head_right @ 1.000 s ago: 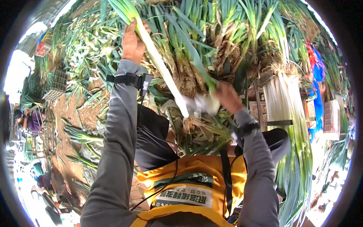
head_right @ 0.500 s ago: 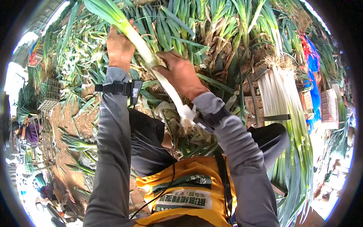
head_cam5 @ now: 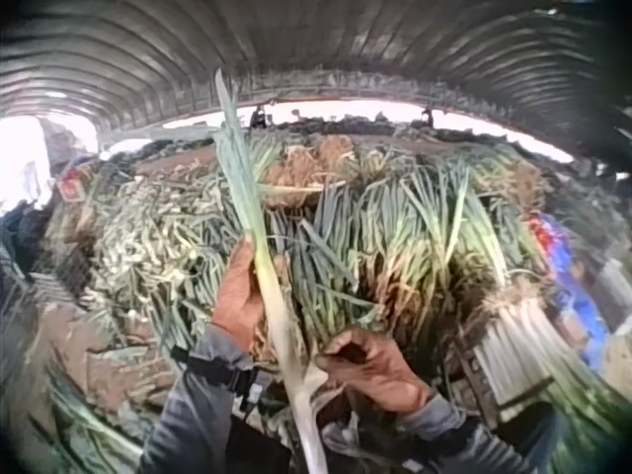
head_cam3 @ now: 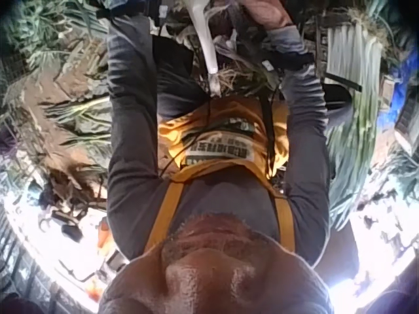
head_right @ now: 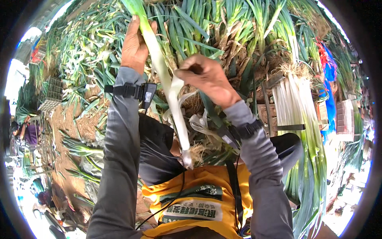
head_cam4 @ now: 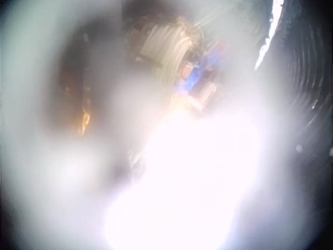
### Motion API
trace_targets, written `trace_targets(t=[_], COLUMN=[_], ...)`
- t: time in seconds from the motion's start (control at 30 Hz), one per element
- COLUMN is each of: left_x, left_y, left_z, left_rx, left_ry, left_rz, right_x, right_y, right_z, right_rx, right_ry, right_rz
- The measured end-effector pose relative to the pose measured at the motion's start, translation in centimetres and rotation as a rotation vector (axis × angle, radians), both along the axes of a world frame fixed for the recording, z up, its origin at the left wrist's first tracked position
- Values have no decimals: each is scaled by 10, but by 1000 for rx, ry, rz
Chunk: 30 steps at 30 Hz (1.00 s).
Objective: The recorder is peeling the outer skin layers off green onions (leeks) and stacking them.
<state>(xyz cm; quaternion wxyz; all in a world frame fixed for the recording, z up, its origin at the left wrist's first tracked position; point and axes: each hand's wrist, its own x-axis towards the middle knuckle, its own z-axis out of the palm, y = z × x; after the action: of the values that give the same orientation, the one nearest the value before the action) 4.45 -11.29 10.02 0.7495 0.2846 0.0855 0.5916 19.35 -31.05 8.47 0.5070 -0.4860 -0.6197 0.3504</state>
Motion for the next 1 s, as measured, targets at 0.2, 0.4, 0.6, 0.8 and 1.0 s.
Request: trace_targets(t=[0.2, 0.4, 0.6, 0.8, 1.0], left_x=[-43, -44, -27, -28, -38], left_y=[47, 50, 43, 48, 54], left_z=[-15, -16, -13, -14, -25], left_rx=[-22, 72, 32, -19, -30], left_ry=[-227, -98, 42, 93, 32], left_rz=[-346, -260, 28, 230, 221], right_x=[35, 134, 26, 1, 16], right_y=[-62, -117, -81, -80, -96], right_z=[4, -25, -11, -26, -34], right_rx=[177, 129, -163, -243, -173], right_ry=[767, 315, -189, -496, -405], right_rz=[-186, -415, -251, 70, -10])
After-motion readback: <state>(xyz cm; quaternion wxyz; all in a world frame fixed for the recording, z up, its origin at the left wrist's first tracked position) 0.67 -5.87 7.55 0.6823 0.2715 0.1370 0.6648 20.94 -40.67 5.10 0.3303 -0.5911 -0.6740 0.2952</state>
